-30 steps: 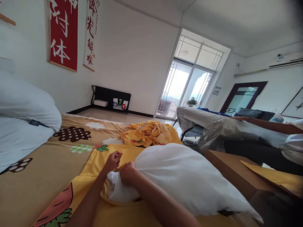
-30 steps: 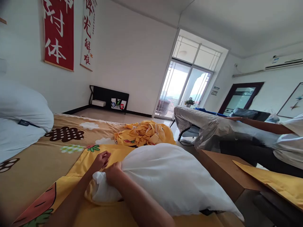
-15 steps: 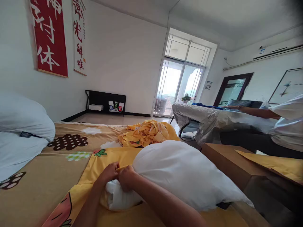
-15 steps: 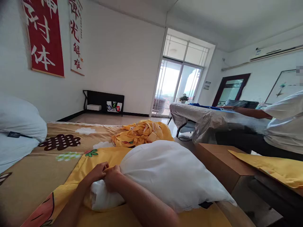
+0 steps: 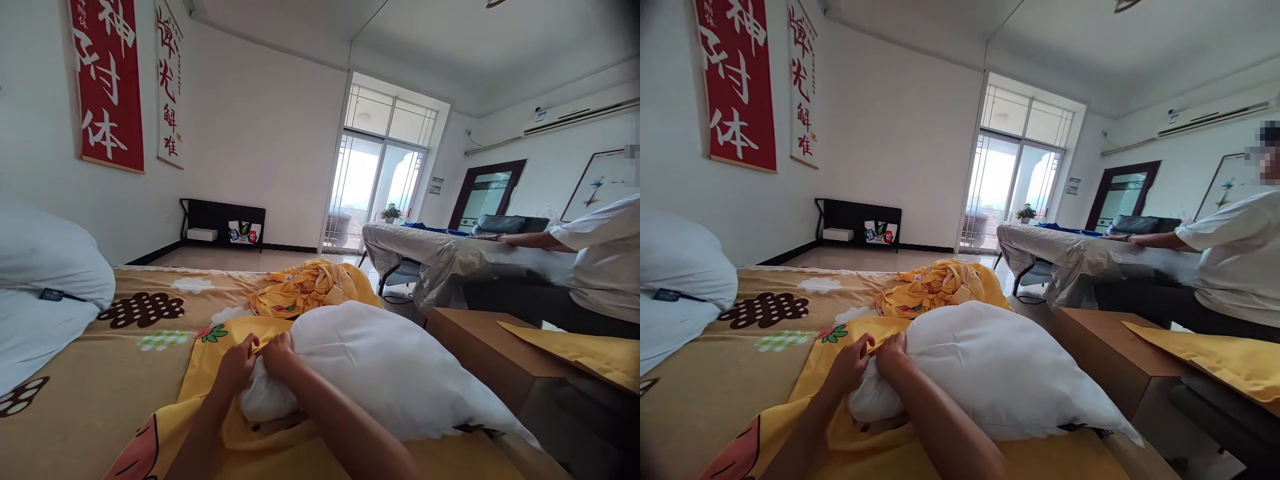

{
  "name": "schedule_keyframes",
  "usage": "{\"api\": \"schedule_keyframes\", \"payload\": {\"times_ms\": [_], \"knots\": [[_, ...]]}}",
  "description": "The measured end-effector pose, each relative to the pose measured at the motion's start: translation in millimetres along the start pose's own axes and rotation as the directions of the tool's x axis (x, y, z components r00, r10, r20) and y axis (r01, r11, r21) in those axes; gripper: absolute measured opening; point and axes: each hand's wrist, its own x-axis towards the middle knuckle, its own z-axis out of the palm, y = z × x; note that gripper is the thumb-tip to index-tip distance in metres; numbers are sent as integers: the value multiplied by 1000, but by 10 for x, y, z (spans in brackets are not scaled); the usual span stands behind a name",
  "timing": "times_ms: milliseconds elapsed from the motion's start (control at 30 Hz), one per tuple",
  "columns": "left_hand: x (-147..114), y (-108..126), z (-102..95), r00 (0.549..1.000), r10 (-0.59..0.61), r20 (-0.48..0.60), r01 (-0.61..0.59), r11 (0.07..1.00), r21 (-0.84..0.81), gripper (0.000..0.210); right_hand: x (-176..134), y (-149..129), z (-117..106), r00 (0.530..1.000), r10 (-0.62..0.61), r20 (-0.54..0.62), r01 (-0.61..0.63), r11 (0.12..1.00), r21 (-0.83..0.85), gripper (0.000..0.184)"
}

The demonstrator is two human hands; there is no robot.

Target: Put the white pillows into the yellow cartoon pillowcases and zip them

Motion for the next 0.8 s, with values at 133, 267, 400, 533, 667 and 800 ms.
{"api": "schedule_keyframes", "payload": {"times_ms": [133, 267, 400, 533, 667, 800], "knots": [[17, -19, 29, 999, 28, 40, -26, 999, -38, 17, -79, -136, 141, 980, 54, -191, -52, 998, 17, 26], [29, -38, 57, 995, 51, 89, -43, 995, -88, 10, -287, -225, 296, 944, 12, -329, -4, 1000, 27, 33], [19, -2, 57, 992, 60, 115, -46, 992, -117, 3, -530, -154, 368, 921, -33, -388, 45, 999, 22, 50], [6, 17, 74, 987, 75, 140, -58, 991, -118, 10, -655, 184, 188, 972, -38, -233, 50, 998, 47, 79], [0, -9, 111, 993, 26, 119, -16, 997, -78, 5, -645, 439, 47, 969, -223, -109, 233, 968, 92, 67], [-26, 75, 89, 998, -51, 45, 52, 998, -22, 3, -643, 279, 168, 936, -313, -159, 330, 939, 100, 36]]}}
